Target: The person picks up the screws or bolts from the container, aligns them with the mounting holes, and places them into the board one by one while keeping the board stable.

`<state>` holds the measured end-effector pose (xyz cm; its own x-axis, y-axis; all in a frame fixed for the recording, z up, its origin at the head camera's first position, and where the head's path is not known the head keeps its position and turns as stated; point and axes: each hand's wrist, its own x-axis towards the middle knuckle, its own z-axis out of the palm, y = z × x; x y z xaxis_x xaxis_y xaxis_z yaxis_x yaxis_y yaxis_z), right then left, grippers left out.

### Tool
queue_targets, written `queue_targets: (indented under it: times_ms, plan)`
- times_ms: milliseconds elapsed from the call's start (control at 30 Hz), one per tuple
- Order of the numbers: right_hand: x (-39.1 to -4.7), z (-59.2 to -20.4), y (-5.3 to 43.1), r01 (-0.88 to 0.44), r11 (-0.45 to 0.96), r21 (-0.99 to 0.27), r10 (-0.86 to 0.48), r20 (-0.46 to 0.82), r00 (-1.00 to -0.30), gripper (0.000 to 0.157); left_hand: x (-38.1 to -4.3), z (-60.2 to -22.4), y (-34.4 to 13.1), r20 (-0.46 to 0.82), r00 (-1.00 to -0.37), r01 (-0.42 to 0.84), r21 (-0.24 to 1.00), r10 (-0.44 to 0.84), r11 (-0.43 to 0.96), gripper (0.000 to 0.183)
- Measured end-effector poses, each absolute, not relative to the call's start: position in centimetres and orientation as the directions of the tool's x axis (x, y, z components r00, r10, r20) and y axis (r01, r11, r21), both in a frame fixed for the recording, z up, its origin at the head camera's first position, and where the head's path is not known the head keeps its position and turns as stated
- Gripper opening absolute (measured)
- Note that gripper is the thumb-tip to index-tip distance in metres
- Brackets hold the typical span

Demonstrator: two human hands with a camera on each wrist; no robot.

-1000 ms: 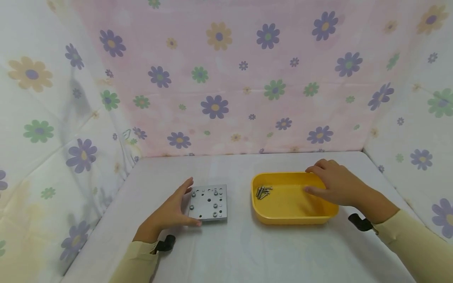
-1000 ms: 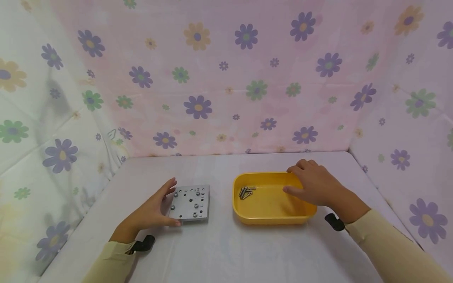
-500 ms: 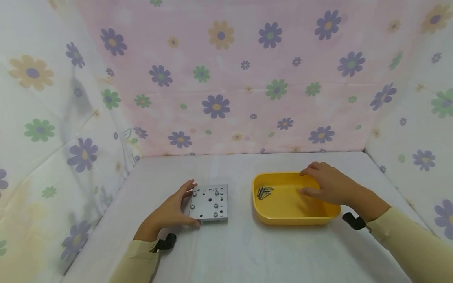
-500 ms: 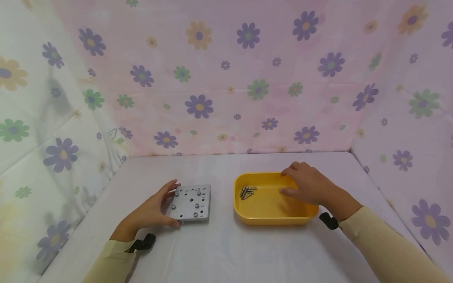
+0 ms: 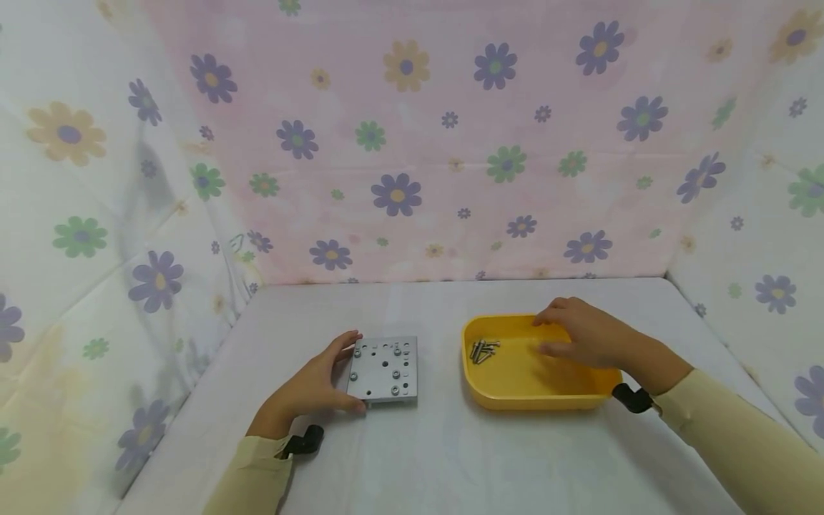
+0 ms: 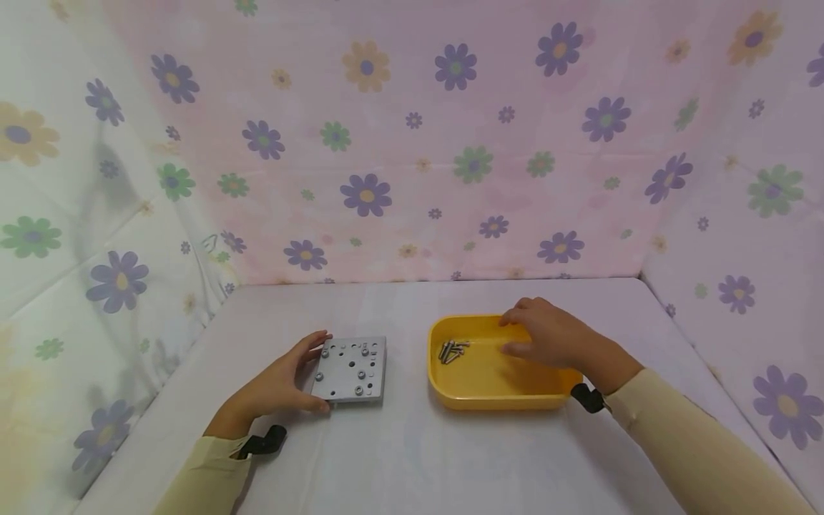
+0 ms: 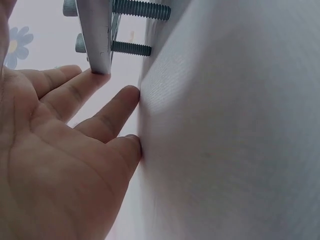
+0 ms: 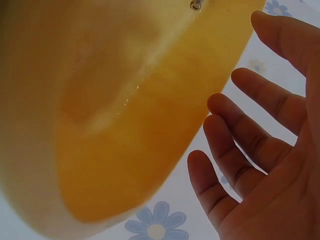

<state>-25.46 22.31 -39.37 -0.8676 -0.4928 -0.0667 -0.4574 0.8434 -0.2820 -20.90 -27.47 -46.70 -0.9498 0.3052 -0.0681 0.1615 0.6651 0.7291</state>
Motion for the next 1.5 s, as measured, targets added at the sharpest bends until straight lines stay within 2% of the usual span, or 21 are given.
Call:
queue_targets:
  times_ms: [467, 800, 1267, 1500]
  plan:
    - [-26.1, -38.7, 21.4, -0.487, 0.820, -0.300, -0.533, -0.092, -0.841, 0.048, -20.7, -47.0, -27.7, -0.080, -0.952, 0.139, 0.745, 0.295, 0.653, 0.133]
    - [-27.0, -39.8, 20.4, -0.547, 0.773, -0.321, -0.596, -0.070, -0.800, 0.043, -20.6, -47.0, -27.6, -0.092, -0.948, 0.133, 0.753, 0.303, 0.644, 0.133]
    - [-28.6, -40.3, 19.5, -0.537, 0.723, -0.434, -0.627, -0.087, -0.774, 0.042, -20.8, -46.9, -27.7, -0.084, -0.942, 0.148, 0.765, 0.326, 0.627, 0.135]
    - [-28.9, -40.5, 19.1, -0.482, 0.690, -0.540, -0.618, -0.093, -0.781, 0.040, -20.9, -46.9, -27.8, -0.109, -0.943, 0.121, 0.770, 0.315, 0.627, 0.135]
